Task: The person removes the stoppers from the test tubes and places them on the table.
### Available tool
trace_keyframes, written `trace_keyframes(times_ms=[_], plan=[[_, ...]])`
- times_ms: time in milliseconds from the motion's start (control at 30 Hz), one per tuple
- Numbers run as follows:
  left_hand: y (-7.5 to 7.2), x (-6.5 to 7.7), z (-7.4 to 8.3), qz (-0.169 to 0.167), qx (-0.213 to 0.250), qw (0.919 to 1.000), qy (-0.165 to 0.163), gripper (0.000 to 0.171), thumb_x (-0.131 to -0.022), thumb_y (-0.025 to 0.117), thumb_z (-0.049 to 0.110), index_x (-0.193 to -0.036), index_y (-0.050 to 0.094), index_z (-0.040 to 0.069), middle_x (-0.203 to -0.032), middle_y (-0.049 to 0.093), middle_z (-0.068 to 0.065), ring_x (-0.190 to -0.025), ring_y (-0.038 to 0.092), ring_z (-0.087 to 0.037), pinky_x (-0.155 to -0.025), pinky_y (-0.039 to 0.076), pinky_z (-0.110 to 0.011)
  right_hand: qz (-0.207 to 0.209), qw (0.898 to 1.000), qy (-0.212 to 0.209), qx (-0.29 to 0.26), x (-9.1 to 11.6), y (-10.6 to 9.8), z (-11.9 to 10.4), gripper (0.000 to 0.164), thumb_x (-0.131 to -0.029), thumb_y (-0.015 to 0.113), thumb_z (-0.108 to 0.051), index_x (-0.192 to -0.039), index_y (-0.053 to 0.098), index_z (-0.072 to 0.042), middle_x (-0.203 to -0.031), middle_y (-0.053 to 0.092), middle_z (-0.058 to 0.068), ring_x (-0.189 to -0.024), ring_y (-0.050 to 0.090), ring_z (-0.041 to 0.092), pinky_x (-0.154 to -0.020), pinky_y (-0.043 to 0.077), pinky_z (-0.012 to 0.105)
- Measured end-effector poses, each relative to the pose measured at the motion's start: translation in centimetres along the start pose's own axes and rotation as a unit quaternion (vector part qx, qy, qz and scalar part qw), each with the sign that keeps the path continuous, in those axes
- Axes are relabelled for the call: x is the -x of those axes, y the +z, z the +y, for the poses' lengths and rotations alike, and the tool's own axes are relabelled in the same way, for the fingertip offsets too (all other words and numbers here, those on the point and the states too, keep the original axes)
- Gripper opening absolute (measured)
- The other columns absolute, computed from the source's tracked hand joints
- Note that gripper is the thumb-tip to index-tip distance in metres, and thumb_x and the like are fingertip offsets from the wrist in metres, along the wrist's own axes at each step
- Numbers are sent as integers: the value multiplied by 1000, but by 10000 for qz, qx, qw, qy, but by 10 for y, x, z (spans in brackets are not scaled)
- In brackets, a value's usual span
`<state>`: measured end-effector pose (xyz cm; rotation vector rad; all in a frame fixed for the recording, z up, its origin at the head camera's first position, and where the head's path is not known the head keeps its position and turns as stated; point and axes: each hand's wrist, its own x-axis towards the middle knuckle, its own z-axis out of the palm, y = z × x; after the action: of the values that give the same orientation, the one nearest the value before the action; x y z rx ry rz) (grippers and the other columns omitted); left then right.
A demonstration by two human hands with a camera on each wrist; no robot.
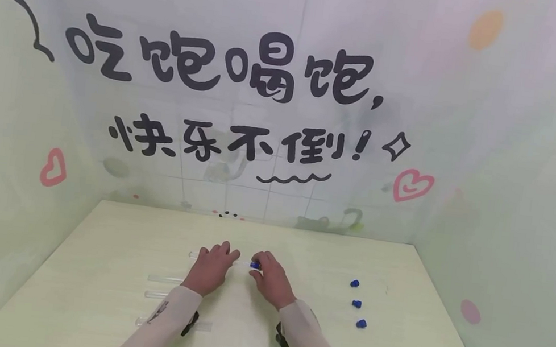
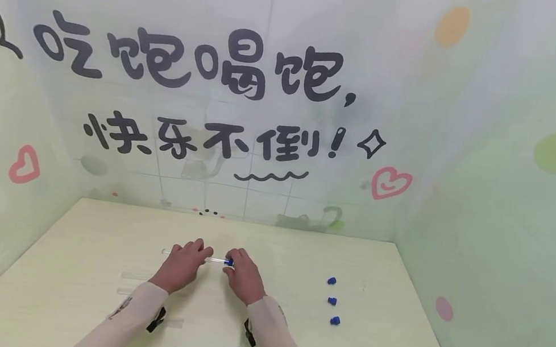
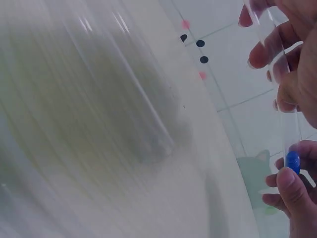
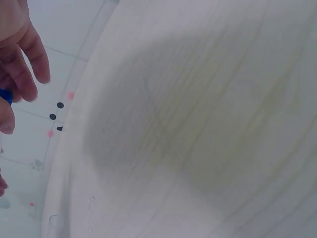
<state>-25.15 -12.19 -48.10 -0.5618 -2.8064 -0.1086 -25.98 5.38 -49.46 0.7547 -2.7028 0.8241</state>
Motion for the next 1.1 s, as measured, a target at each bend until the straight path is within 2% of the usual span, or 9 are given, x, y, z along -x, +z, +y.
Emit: trace_keyframes(times_ms=[200,300,400,600,700,800,867,933,1100], plan=[[0,2,1,205,266,9979,548,16,-80,63,8,-91,55,16,-74,49,3,-60,45,-11,-51,34,-26,6,9999,43,122,3,-6,2,13,-83,62,-13,-90,53,-9,-86,57,0,-77,55,10,-70,47,22],[-3,2,-1,167,510,9964,664,12,-82,60,7,-86,54,16,-72,53,6,-53,40,-8,-47,34,-22,166,9996,-143,194,6,-8,4,12,-82,63,-13,-86,53,-9,-83,56,0,-74,55,9,-67,47,20],[-8,2,-1,13,831,9950,552,7,-85,57,10,-83,55,17,-71,58,7,-51,37,-6,-46,34,-22,536,9968,-513,301,9,-9,4,12,-81,64,-12,-85,53,-9,-81,56,0,-72,56,9,-65,47,18],[-15,-1,-1,-493,1329,9895,285,13,-91,49,19,-82,58,17,-59,49,8,-48,34,-8,-46,32,-24,1256,9812,-1095,978,13,-8,3,16,-78,67,-10,-88,54,-8,-80,55,-2,-71,56,4,-65,46,13],[-16,-2,-1,-746,1705,9823,221,18,-92,47,21,-82,61,16,-65,58,6,-52,45,-8,-52,39,-28,1555,9709,-1331,1242,15,-8,2,18,-76,69,-9,-87,55,-8,-79,54,-3,-72,57,3,-66,46,12],[-17,-3,-2,-960,2097,9730,108,22,-94,44,22,-83,63,16,-79,64,4,-67,56,-10,-64,45,-33,1839,9598,-1592,1399,17,-8,1,18,-74,71,-7,-83,55,-8,-78,54,-2,-71,57,4,-65,46,13],[-16,-3,-3,-994,2242,9694,82,23,-94,44,22,-84,64,15,-83,65,2,-73,59,-12,-69,45,-35,1925,9553,-1713,1450,17,-9,0,19,-73,72,-6,-82,55,-8,-77,55,-2,-70,57,5,-64,47,13],[-14,-4,-4,-879,2197,9715,155,22,-93,45,23,-86,64,15,-84,65,2,-75,60,-13,-70,46,-36,1884,9565,-1714,1421,16,-10,0,18,-73,72,-6,-82,56,-8,-76,56,-2,-70,58,5,-64,47,13],[-10,-6,-3,-362,1760,9830,386,16,-90,51,23,-88,64,14,-81,65,4,-71,60,-12,-68,47,-34,1471,9742,-1339,1071,14,-16,2,17,-73,72,-6,-83,59,-7,-76,59,-2,-70,59,4,-64,47,14]])
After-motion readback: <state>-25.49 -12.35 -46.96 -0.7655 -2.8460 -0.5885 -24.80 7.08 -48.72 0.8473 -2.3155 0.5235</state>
